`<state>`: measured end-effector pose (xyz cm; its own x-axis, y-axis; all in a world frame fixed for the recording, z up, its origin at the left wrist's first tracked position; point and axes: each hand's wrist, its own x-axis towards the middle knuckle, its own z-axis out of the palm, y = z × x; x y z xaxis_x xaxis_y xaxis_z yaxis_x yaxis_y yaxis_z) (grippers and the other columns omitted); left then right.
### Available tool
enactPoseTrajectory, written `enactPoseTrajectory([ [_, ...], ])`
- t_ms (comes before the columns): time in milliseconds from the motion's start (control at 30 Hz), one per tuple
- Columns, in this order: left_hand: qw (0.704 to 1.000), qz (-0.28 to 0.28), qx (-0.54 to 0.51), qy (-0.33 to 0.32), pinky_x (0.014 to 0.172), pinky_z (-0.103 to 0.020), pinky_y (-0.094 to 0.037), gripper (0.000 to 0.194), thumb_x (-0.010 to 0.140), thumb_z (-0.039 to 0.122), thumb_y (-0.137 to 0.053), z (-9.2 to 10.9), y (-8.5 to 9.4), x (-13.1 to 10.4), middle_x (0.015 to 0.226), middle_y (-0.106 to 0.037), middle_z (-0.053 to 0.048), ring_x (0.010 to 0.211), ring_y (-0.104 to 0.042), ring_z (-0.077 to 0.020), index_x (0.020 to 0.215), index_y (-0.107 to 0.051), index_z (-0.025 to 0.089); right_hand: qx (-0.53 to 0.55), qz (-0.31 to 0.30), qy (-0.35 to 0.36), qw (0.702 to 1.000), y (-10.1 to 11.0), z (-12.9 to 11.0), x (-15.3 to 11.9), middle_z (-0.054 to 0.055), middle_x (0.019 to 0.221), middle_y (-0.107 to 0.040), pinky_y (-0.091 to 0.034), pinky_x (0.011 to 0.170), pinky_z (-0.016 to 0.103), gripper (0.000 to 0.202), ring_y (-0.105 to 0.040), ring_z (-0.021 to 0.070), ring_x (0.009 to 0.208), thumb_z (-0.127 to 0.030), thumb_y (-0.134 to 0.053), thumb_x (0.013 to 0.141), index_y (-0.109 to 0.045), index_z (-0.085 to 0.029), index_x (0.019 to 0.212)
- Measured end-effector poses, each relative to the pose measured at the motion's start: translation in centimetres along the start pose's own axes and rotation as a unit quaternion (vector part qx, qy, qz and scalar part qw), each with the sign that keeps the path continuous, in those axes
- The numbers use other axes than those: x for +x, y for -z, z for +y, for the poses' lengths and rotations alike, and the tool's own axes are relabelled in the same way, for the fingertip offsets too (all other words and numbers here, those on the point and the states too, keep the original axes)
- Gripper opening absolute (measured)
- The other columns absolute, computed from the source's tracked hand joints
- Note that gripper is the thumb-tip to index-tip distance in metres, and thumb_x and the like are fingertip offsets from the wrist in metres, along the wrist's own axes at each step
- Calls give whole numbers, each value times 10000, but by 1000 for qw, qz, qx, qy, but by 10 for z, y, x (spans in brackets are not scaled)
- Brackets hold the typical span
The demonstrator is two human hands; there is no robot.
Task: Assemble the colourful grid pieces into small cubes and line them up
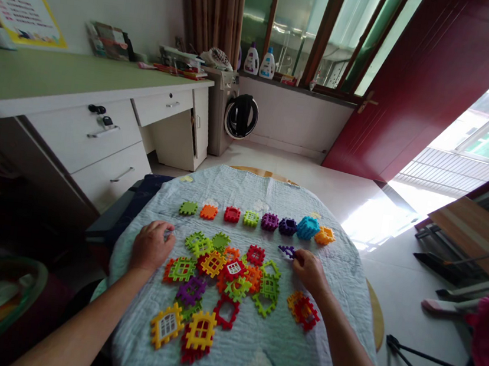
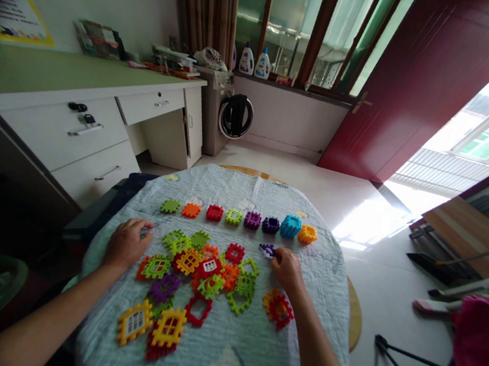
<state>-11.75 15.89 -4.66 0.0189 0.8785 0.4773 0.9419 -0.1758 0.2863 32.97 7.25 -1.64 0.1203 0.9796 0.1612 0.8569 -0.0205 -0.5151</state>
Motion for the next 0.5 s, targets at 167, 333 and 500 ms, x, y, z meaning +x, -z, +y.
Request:
enactPoseTrajectory([
  [167,1000,-2,-6,-8,885,-391,-451,218,765,252,-463,-2,-1,0,983,-668,-106,932,-597,-275,869,-637,172,301,-11,-157,941,2,-18,6,-22,599,-609,-343,425,218,160,-528,123,473,-372,-536,744,-509,-215,765],
  [333,1000,-2,-7,-4,884,-390,-450,214,770,255,-461,-2,-2,-1,987,-664,-101,921,-594,-272,867,-635,179,557,43,-248,792,-2,-42,32,-47,552,-598,-347,350,168,232,-502,82,405,-315,-667,721,-464,-215,772],
  [500,1000,-1,-11,-4,892,-387,-449,203,761,247,-464,-1,0,-1,973,-664,-98,939,-594,-272,862,-628,182,597,72,-281,748,-14,-50,52,-33,559,-608,-438,397,155,232,-536,69,439,-228,-713,732,-482,-201,743],
])
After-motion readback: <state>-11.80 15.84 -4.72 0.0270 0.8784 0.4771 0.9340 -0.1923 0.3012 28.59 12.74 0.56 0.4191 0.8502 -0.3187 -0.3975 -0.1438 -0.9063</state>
